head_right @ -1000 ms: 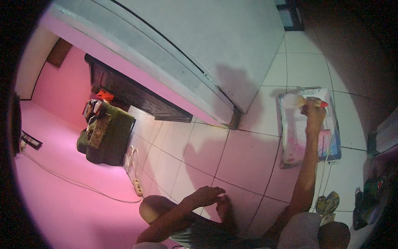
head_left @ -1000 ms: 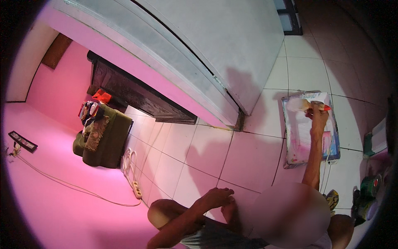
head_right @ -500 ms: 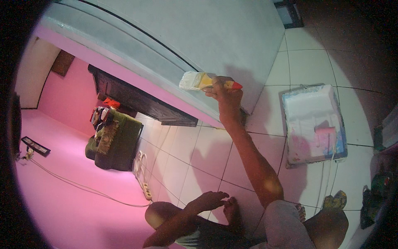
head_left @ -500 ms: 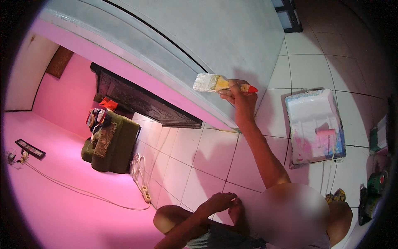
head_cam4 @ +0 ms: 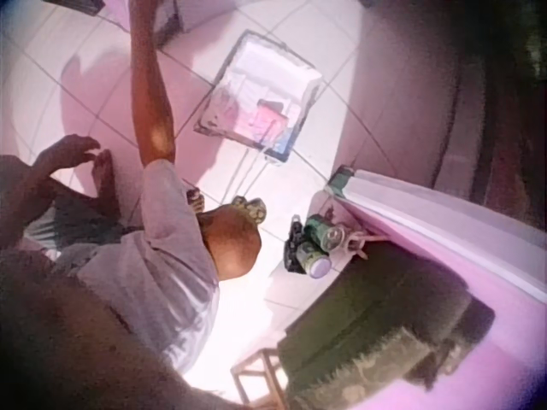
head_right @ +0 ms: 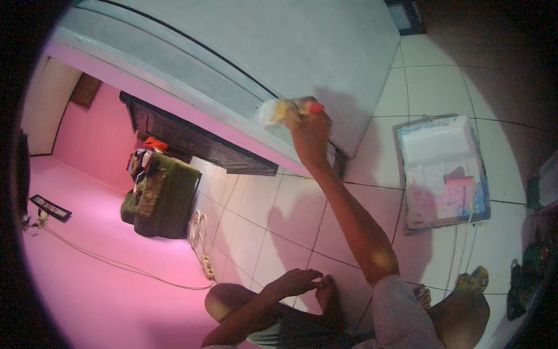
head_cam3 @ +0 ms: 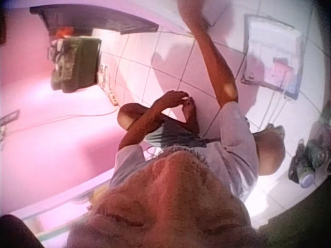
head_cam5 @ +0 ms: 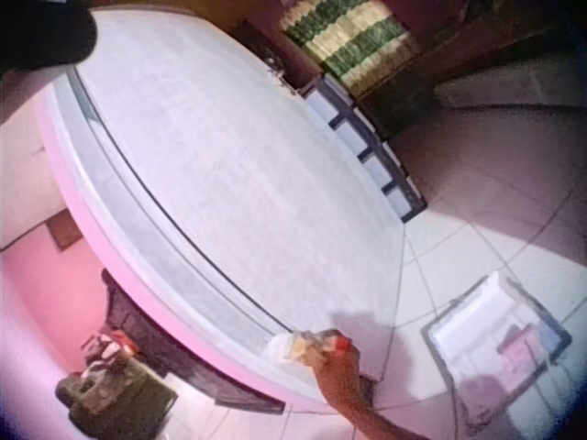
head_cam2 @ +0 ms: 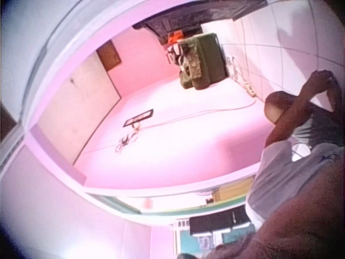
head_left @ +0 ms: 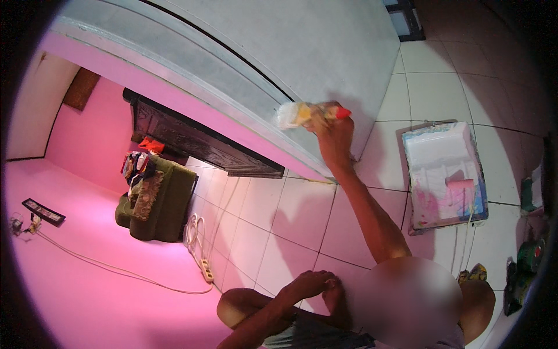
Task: The person paints a door frame white using a small roller and a paintbrush. They first apply paint with the roller along the upper frame, then switch to a brush to cover the lower sections and edges while sitting on the floor.
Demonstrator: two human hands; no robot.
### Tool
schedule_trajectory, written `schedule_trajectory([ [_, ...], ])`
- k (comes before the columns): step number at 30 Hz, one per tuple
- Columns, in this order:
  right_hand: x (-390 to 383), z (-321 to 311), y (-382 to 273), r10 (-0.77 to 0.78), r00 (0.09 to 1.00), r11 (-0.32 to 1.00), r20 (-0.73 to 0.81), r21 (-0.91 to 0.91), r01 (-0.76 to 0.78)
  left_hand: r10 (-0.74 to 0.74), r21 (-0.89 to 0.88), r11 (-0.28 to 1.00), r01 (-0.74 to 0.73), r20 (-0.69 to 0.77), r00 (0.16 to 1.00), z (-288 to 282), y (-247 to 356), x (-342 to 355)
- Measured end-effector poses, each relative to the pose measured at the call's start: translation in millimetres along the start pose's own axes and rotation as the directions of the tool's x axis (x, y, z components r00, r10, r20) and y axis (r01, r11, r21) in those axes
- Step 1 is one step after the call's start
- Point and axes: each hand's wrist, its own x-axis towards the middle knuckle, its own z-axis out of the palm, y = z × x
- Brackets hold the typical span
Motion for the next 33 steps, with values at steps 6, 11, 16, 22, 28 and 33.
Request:
schedule_trajectory([
  [6, 19, 25, -29, 0.094, 0.994, 0.975, 0.052, 0.199, -0.103, -0.055, -0.012, 0.998, 0.056, 0.039, 0.998, -6, 1, 2],
  [11, -17, -20, 17, 0.12, 0.992, 0.986, 0.043, 0.115, -0.124, -0.04, 0.004, 0.999, 0.04, 0.02, 0.999, -3, -1, 3],
  [16, -39, -33, 18, -0.31, 0.935, 0.907, 0.173, -0.242, 0.345, -0.048, 0.005, 0.999, 0.047, 0.041, 0.998, -7, 6, 2],
  [22, -59, -24, 8, -0.346, 0.879, 0.855, 0.329, -0.276, 0.44, 0.007, 0.001, 1.0, -0.007, -0.042, 0.999, -2, -2, 1],
  [28, -51, -24, 4, -0.315, 0.88, 0.838, 0.356, -0.331, 0.433, 0.027, 0.003, 1.0, -0.027, -0.027, 0.999, 7, -10, 5],
  [33, -52, -28, 8, -0.348, 0.902, 0.85, 0.255, -0.321, 0.418, -0.011, 0.02, 1.0, 0.011, -0.001, 1.0, -1, -3, 5],
])
